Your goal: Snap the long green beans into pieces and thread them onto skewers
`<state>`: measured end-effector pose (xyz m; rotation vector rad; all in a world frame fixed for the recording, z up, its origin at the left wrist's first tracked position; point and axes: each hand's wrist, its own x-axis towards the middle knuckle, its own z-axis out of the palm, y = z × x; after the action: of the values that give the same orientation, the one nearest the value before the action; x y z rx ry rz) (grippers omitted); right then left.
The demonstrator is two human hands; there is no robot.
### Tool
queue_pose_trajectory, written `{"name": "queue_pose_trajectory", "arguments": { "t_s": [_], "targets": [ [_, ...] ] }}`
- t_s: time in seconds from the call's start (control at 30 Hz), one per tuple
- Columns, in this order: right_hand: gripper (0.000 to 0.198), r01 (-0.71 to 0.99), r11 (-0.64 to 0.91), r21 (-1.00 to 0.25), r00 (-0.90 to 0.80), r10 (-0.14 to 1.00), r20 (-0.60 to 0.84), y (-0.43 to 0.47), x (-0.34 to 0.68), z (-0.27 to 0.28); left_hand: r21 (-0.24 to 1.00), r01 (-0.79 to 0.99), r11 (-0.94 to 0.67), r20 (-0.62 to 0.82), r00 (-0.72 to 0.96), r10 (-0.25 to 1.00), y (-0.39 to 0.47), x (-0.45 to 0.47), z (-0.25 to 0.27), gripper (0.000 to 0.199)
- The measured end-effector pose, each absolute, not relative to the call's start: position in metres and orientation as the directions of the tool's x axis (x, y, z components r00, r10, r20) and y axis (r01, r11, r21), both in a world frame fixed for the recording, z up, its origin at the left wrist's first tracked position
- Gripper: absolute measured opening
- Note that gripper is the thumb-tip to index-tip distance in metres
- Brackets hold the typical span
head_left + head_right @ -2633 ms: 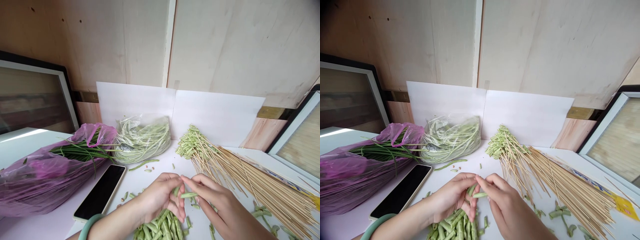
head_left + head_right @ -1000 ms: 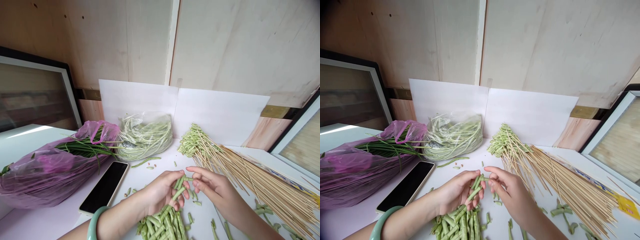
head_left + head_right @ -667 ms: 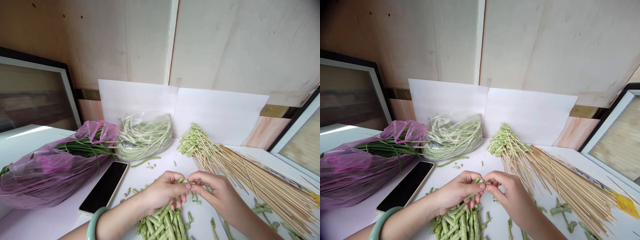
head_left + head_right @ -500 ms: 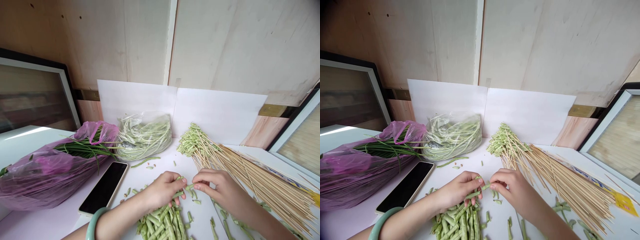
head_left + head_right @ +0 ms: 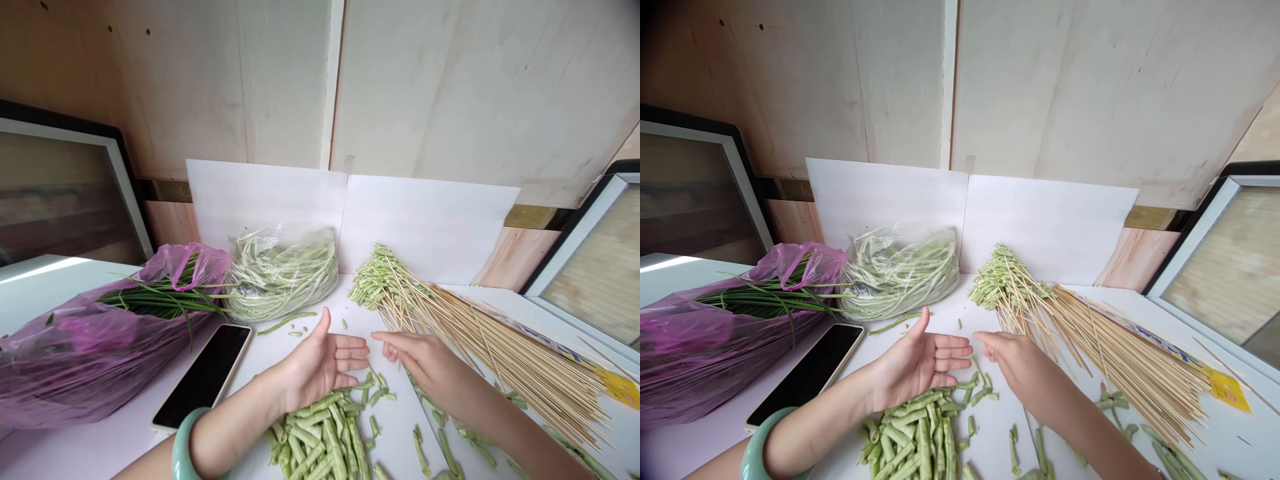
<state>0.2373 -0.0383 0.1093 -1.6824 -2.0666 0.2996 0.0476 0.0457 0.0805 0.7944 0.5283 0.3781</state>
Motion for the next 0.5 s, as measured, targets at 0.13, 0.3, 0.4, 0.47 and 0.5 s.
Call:
{"name": "queue_pose_trajectory", "arguments": {
  "t_s": [0.13, 0.3, 0.4, 0.47, 0.5],
  "targets": [
    [0.046, 0.687, 0.254, -0.680, -0.069, 0.956, 0.287, -0.037, 0.236, 0.101, 0.609, -0.298, 0.735, -0.117, 0.883, 0.455, 0.045, 0.045, 0.087, 0.093],
    [0.059, 0.464, 0.204, -0.862, -0.055, 0.978, 0.202, -0.043, 0.217, 0.094, 0.540, -0.416, 0.731, 0.066, 0.887, 0.456, 0.035, 0.043, 0.092, 0.092],
    [0.071, 0.595, 0.281, -0.753, -0.109, 0.956, 0.271, -0.043, 0.199, 0.084, 0.508, -0.467, 0.724, 0.155, 0.876, 0.457, 0.017, 0.048, 0.096, 0.080],
    [0.081, 0.717, 0.367, -0.593, -0.128, 0.905, 0.406, -0.042, 0.186, 0.076, 0.487, -0.507, 0.711, 0.204, 0.858, 0.472, 0.003, 0.054, 0.098, 0.069],
    [0.084, 0.765, 0.382, -0.518, -0.114, 0.873, 0.475, -0.042, 0.179, 0.074, 0.491, -0.527, 0.694, 0.211, 0.844, 0.492, -0.003, 0.057, 0.099, 0.065]
  ]
}}
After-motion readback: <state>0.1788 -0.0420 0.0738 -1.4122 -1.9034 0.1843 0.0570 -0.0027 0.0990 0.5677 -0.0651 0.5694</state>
